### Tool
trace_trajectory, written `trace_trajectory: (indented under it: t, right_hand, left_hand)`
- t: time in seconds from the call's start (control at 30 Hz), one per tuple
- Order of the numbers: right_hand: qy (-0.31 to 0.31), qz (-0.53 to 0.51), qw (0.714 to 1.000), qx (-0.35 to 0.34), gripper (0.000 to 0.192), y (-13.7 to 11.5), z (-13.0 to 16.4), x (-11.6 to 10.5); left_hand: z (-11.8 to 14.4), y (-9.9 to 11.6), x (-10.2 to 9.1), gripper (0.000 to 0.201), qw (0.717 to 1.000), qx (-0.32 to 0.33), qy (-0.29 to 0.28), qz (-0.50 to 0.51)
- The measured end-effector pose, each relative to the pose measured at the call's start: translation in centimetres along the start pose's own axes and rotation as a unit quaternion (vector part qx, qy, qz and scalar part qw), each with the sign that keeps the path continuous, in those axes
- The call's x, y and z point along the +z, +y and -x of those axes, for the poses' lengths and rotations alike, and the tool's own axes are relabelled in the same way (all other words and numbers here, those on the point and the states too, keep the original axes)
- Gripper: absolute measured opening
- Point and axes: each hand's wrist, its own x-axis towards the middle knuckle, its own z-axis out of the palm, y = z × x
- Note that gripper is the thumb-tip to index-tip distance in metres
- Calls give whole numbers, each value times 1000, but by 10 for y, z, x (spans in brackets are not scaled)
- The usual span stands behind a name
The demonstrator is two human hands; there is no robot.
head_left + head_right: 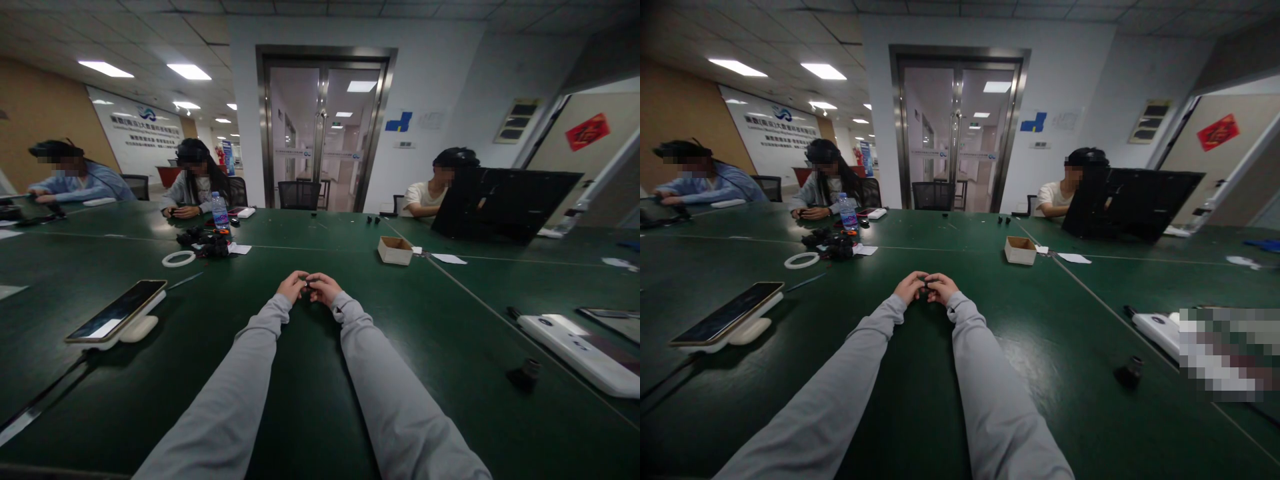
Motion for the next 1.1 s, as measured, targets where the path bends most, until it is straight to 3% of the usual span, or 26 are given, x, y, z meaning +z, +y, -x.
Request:
trace_trajectory:
  t: [0.27, 0.67, 0.93, 1.1]
  right_hand:
    - [0, -6, 1000, -5, 19, 0, 1, 0]
    - [-8, 0, 1000, -1, 18, 0, 2, 0]
    - [22, -15, 999, -27, 48, 5, -1, -3]
    - [2, -20, 999, -34, 56, 7, -2, -5]
  left_hand:
    - [-4, -8, 0, 29, 1000, 3, -1, -19]
    - [1, 1, 0, 28, 1000, -7, 7, -27]
    - [3, 13, -4, 32, 995, -45, 9, 88]
    - [5, 16, -7, 31, 995, -27, -5, 100]
